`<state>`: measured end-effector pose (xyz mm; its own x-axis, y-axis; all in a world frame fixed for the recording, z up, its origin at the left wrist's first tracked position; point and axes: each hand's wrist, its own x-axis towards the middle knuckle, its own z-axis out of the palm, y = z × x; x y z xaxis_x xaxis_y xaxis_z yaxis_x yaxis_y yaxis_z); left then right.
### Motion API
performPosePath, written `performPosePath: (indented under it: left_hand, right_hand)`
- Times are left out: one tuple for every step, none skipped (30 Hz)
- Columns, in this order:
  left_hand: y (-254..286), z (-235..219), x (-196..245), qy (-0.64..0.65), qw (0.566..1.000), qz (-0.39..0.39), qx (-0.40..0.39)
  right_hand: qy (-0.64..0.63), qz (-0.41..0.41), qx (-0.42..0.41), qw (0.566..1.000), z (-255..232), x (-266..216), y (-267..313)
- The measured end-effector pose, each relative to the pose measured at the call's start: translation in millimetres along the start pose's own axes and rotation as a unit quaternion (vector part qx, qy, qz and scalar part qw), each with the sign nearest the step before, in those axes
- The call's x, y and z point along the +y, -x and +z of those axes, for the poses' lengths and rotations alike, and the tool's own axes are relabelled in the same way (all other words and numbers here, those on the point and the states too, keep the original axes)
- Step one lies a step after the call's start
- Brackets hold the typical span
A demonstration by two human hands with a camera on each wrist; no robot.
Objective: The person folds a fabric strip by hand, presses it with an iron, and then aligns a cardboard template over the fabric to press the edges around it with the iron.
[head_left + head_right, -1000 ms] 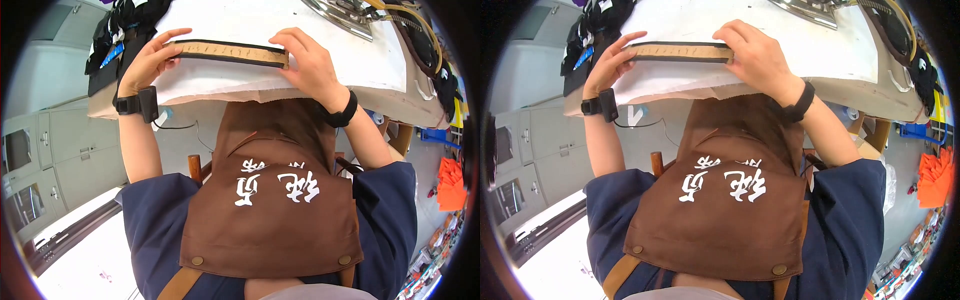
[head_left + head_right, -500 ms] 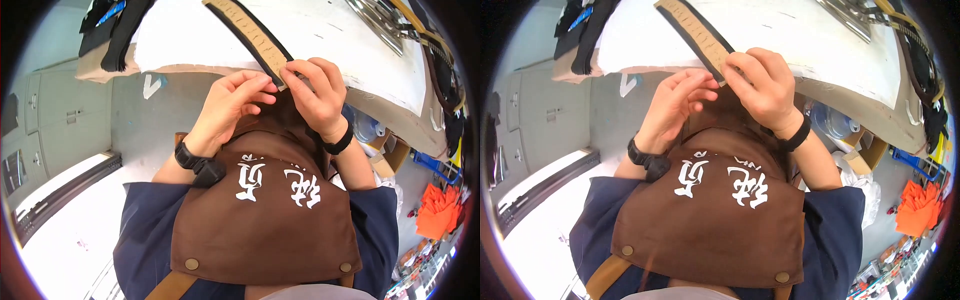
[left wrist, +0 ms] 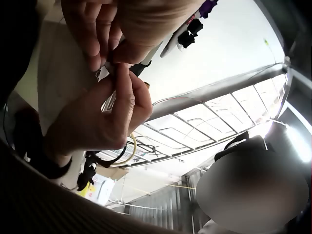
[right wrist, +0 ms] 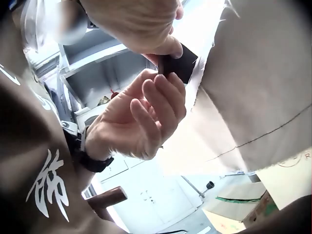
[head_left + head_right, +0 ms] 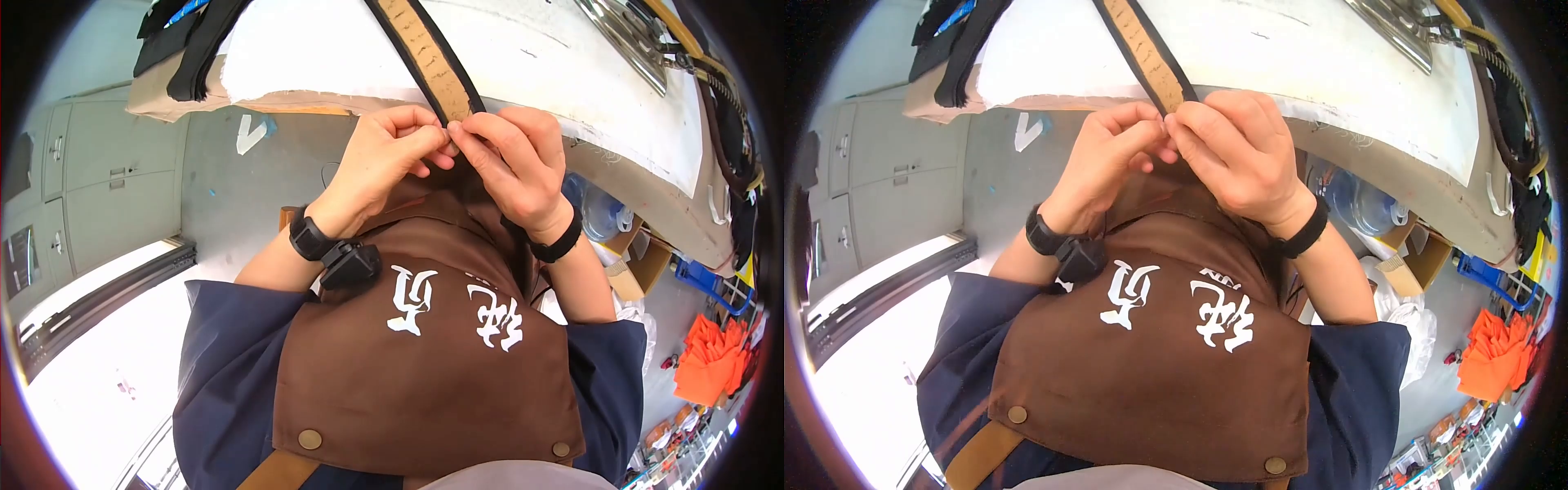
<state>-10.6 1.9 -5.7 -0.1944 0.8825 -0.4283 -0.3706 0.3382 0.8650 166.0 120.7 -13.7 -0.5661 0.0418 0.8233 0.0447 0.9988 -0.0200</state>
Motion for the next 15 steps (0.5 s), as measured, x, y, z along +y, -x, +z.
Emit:
performPosePath:
  left_hand:
    - [-1.9,-1.5,-1.5,-0.02,0.999,0.025,-0.004]
    - [-1.7,-2.5,-1.9,-0.02,0.999,0.027,-0.004]
    - [-0.9,-3.0,-0.8,-0.007,1.0,0.018,0.001]
    - [-0.3,-3.8,0.5,0.006,1.0,0.01,0.006]
    - [1.0,-5.6,1.8,0.005,1.0,0.01,0.004]
    - [2.8,-8.3,3.8,0.024,1.0,0.004,0.0]
    - [4.0,-11.1,6.0,0.043,0.999,-0.001,-0.004]
    - [5.0,-13.2,8.3,0.041,0.999,0.001,-0.015]
    - [5.2,-13.4,8.0,0.04,0.999,0.005,-0.017]
    - [5.0,-13.3,6.1,0.023,0.999,0.025,-0.011]
    - [4.4,-13.3,3.8,0.006,0.999,0.046,-0.005]
    - [2.6,-13.6,0.1,0.005,0.999,0.052,-0.01]
    - [0.1,-14.9,-4.3,-0.02,0.997,0.072,-0.011]
    - [-2.3,-16.6,-6.5,-0.045,0.994,0.094,-0.012]
    - [-3.4,-19.8,-5.5,-0.047,0.994,0.101,-0.017]
  right_hand:
    - [0.001,0.0,-0.004,1.0,-0.1,0.0,-0.2]
    - [0.002,-0.001,-0.003,1.0,-0.7,0.8,-0.9]
    - [0.0,0.01,-0.006,1.0,-1.8,2.1,-1.5]
    - [-0.001,0.022,-0.008,1.0,-2.4,3.2,-1.7]
    - [0.0,0.022,-0.008,1.0,-1.4,3.9,-0.5]
    - [-0.006,0.044,-0.002,0.999,0.6,4.4,1.7]
    - [-0.011,0.065,0.003,0.998,2.3,4.2,3.2]
    - [-0.023,0.087,0.009,0.996,3.7,2.3,2.8]
    - [-0.021,0.084,0.01,0.996,2.1,0.8,-0.3]
    - [-0.036,0.093,-0.019,0.995,-1.6,-0.2,-5.1]
    - [-0.05,0.101,-0.048,0.992,-5.3,0.4,-10.7]
    - [-0.044,0.098,-0.046,0.993,-9.3,3.4,-15.7]
    - [-0.136,0.201,-0.051,0.969,-14.7,7.6,-21.8]
    - [-0.225,0.3,-0.054,0.925,-21.6,12.9,-29.9]
    - [-0.286,0.415,-0.056,0.862,-33.1,23.1,-45.2]
